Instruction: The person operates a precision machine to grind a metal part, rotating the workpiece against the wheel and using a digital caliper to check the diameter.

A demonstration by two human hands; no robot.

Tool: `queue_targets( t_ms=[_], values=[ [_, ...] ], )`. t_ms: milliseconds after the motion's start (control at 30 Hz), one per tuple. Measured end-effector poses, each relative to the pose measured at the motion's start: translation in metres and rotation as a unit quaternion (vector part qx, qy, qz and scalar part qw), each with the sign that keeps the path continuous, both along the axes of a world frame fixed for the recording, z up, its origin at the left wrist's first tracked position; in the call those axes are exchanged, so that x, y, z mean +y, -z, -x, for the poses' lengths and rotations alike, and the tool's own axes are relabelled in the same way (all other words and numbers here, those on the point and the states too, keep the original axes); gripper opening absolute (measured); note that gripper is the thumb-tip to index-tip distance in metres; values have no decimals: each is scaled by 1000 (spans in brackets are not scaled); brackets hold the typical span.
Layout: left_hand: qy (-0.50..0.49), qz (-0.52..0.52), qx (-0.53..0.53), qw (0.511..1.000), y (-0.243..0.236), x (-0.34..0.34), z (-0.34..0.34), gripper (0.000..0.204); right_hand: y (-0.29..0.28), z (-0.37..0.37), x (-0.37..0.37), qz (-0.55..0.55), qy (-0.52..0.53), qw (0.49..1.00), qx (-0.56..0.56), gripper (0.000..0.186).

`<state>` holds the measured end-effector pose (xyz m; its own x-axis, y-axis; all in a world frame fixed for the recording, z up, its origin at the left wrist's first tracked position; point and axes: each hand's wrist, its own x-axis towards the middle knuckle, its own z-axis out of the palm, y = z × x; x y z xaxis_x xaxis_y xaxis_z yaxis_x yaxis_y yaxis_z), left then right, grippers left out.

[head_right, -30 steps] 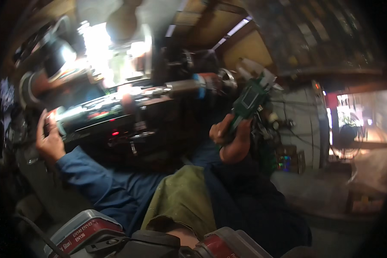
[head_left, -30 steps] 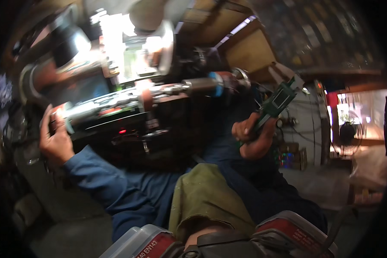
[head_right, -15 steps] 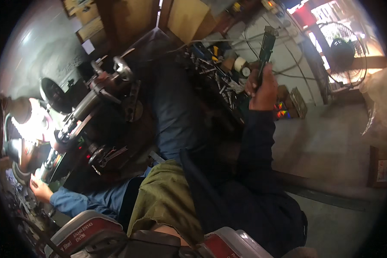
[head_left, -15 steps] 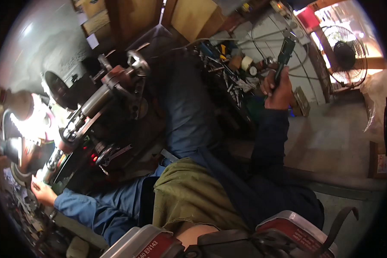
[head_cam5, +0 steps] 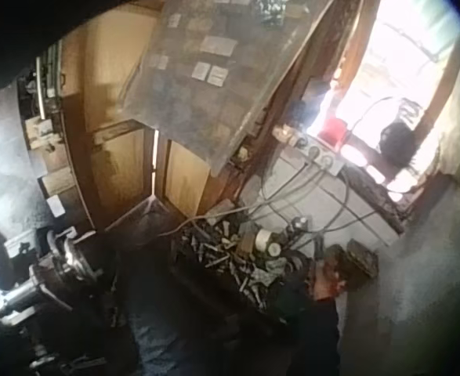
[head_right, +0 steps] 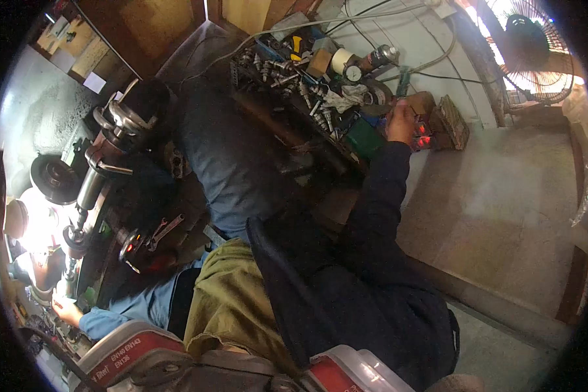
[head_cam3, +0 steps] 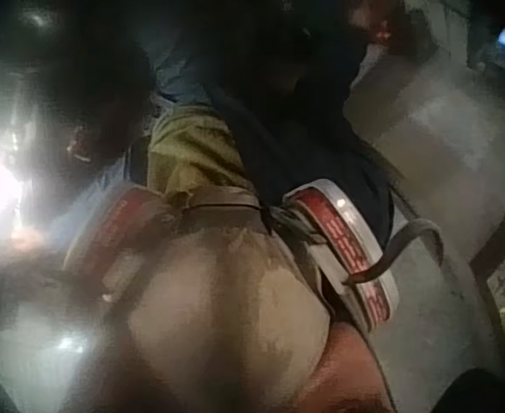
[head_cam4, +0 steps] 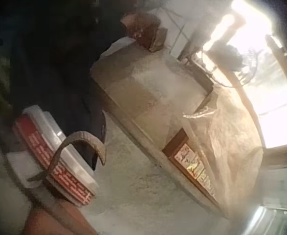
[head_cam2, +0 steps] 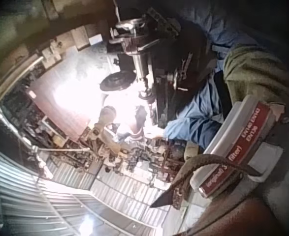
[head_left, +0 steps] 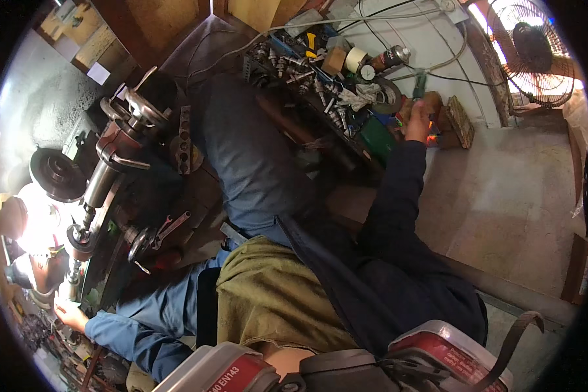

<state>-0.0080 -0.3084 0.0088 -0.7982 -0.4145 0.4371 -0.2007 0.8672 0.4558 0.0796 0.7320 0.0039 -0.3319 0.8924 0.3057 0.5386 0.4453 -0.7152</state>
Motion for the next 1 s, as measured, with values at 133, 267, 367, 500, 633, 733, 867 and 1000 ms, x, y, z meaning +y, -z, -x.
queue_targets(
  t_ms=[133, 267, 367, 500, 633, 733, 867, 1000],
  values=[
    [-50, -112, -6, 992, -2, -1, 5, 31, 54, -38, 35, 0, 50, 971, -232, 58],
    [-2, -101, 7, 995, -2, 1, 5, 32, 95, -65, 50, 155, 105, 919, -347, 59],
    [-49, 32, -45, 997, 0, -17, 3, 32, 110, -65, 39, 181, 189, 893, -366, 56],
    [-41, 24, -80, 996, 14, -58, 10, 29, 110, -61, -3, 214, 240, 890, -323, 55],
    [36, -179, 18, 983, 26, -75, 15, 25, 101, -59, -10, 174, 184, 886, -390, 54],
    [-13, -14, -26, 999, 25, -67, 10, 24, 105, -58, 4, 77, 112, 869, -476, 50],
    [46, -64, 5, 997, 23, -65, 12, 28, 127, -59, 20, -34, 95, 880, -464, 43],
    [-45, -41, -77, 995, 23, -89, 19, 24, 161, -65, 32, -118, 101, 883, -444, 38]
  ],
)
